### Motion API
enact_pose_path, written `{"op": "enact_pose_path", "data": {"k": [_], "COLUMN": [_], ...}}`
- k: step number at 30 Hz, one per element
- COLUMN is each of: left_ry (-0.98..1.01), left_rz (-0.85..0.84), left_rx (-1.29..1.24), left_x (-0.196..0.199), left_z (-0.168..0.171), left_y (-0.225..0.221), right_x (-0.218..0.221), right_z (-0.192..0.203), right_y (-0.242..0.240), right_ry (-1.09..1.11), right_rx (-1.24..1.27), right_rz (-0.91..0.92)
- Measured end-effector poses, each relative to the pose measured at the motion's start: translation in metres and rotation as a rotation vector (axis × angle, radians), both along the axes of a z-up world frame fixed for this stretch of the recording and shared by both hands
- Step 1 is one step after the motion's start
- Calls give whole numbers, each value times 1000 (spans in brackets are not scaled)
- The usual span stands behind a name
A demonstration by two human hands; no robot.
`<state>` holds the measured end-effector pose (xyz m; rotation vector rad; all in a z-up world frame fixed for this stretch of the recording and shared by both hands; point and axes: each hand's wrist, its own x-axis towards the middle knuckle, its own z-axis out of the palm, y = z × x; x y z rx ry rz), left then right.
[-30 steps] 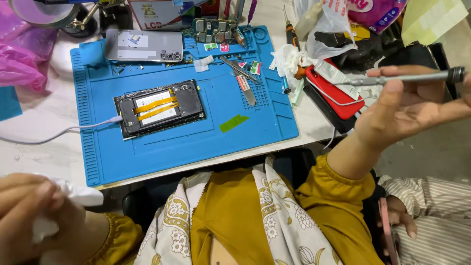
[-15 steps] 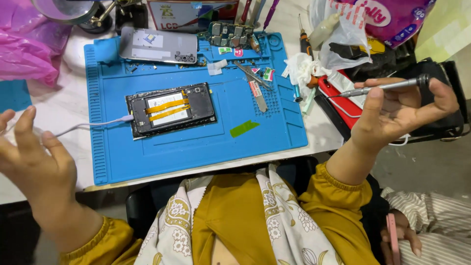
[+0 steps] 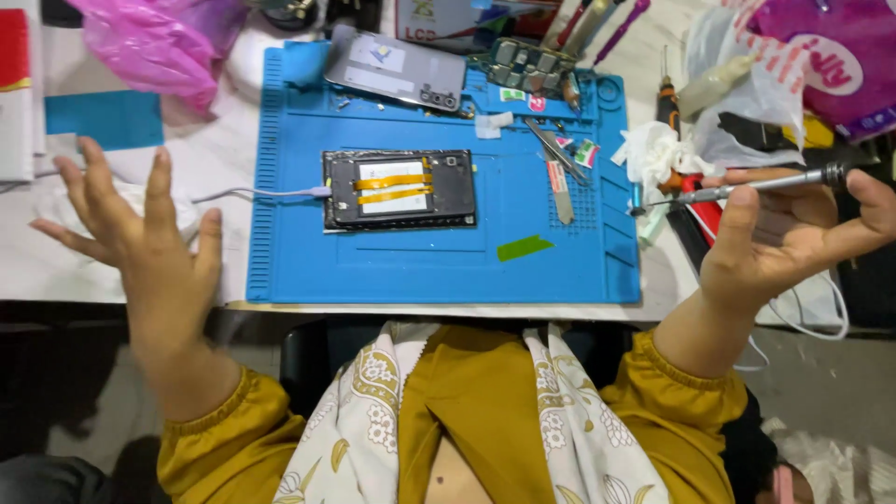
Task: Repairing a mobile phone by disassembling components with a screwdriver and cleaning them with a cloth
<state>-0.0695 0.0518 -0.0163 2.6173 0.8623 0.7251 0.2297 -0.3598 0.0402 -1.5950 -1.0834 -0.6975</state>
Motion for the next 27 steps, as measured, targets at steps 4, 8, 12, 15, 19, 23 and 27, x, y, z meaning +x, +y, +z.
{"op": "enact_pose_path", "data": {"k": [4, 8, 12, 15, 19, 23, 27], "left_ry": [-80, -220, -374, -373, -273, -130, -74], "left_rz": [-92, -293, -686, -772, -618, -568, -556], "left_rx": [142, 234, 422, 467, 393, 316, 200], "left_x": [13, 50, 106, 150, 176, 181, 182], "left_z": [17, 57, 96, 87, 33, -17, -15], "left_y": [0, -9, -6, 12, 55, 91, 93], "right_x": [-11, -14, -1, 9, 12, 12, 17], "right_z": [13, 23, 32, 29, 23, 12, -4], "right_y": [33, 67, 105, 126, 173, 222, 265], "right_ry": [50, 72, -76, -190, -218, -165, -170], "right_rx": [15, -49, -178, -280, -399, -408, -364], "right_rz": [62, 146, 390, 452, 453, 543, 574]}}
